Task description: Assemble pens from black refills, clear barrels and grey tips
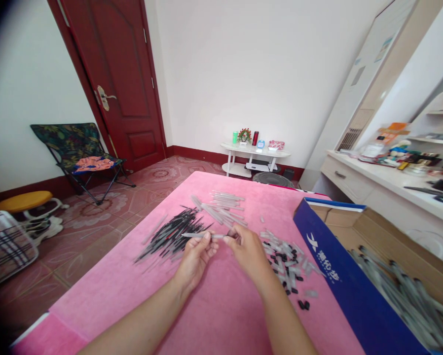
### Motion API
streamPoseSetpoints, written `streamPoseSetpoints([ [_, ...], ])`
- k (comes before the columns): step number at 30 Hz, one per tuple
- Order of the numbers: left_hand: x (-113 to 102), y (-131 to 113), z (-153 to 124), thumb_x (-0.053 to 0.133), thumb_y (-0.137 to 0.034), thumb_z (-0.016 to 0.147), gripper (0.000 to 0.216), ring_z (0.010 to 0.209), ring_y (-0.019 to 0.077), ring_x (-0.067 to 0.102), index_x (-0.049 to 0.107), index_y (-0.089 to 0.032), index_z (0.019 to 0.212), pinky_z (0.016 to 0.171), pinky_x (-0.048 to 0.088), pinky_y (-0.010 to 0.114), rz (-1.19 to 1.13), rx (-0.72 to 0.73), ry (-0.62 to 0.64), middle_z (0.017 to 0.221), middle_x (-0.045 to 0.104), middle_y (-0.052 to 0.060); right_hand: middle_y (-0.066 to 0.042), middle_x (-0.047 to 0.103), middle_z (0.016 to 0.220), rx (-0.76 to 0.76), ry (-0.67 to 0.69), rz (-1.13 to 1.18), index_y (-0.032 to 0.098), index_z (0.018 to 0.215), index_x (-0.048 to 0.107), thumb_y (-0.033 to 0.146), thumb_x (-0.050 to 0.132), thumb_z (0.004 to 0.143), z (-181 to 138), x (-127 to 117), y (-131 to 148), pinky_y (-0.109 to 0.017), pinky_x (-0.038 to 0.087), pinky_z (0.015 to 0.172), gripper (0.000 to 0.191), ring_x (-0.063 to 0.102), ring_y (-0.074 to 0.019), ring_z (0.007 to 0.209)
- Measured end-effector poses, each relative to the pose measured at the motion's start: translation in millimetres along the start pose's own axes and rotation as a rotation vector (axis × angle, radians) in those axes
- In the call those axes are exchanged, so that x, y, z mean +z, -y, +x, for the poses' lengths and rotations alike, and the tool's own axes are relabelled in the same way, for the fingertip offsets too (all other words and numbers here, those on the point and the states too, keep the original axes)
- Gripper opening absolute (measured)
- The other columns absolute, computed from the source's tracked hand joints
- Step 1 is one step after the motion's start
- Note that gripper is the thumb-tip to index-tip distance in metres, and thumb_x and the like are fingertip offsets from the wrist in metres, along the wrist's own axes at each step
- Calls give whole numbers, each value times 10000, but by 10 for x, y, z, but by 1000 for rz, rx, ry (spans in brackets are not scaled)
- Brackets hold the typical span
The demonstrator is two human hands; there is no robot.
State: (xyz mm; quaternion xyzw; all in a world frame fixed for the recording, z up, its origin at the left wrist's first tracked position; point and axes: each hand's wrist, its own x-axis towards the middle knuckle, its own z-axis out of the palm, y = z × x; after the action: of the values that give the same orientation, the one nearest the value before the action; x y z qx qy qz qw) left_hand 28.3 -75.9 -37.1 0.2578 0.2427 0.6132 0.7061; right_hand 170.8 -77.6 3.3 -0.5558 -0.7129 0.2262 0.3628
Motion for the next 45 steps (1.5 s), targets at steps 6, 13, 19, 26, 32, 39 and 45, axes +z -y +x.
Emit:
streamPoseSetpoints([
  [6, 20, -12, -6, 671, -301, 656, 248, 545, 84, 566, 633, -96, 791, 543, 442, 187, 8, -6, -21, 640, 625, 38, 14, 551, 582, 17, -6, 2, 178, 670, 538, 390, 448, 783, -7, 2, 18, -203, 327, 508, 257, 492, -118, 545],
  [13, -12, 20, 11, 669, -311, 656, 264, 546, 84, 559, 622, -94, 799, 541, 432, 188, 22, -4, -15, 641, 621, 39, 9, 524, 490, 62, 12, -21, 176, 567, 519, 430, 337, 829, -6, 32, 3, -208, 311, 475, 408, 487, -117, 481],
  [19, -23, -20, 35, 642, -372, 671, 282, 554, 81, 555, 584, -120, 783, 517, 409, 178, 46, 20, -68, 665, 608, 21, -3, 589, 543, 128, -68, -107, 186, 628, 580, 359, 499, 719, 12, -281, -161, -221, 334, 488, 211, 519, -135, 510],
  [26, 12, -45, 29, 588, -481, 675, 355, 493, 93, 532, 540, -147, 785, 498, 405, 209, 72, -1, -9, 624, 575, 5, 2, 593, 497, 239, 12, -316, 209, 526, 615, 168, 581, 552, -51, -534, -406, -222, 300, 476, 59, 516, -131, 492],
  [32, -17, -26, 43, 587, -434, 698, 398, 371, 22, 299, 603, -114, 935, 367, 186, 161, 232, 23, 44, 496, 399, -61, -10, 629, 593, 209, 37, -446, 234, 609, 647, 184, 575, 574, -47, -440, -442, -220, 255, 464, 95, 531, -134, 531],
  [39, -30, -32, 64, 632, -338, 671, 334, 481, 79, 462, 669, -134, 933, 475, 350, 180, 459, 96, -1, 528, 545, -17, -33, 642, 656, 328, 87, -632, 234, 637, 628, 200, 550, 610, -54, -376, -430, -234, 244, 474, 89, 569, -161, 600],
  [45, -35, -13, 86, 658, -248, 637, 269, 926, 238, 577, 690, -167, 891, 878, 377, 341, 543, 181, 41, 927, 678, 75, -68, 648, 705, 318, 143, -728, 213, 653, 609, 198, 550, 629, -69, -340, -357, -257, 280, 511, 65, 599, -207, 691],
])
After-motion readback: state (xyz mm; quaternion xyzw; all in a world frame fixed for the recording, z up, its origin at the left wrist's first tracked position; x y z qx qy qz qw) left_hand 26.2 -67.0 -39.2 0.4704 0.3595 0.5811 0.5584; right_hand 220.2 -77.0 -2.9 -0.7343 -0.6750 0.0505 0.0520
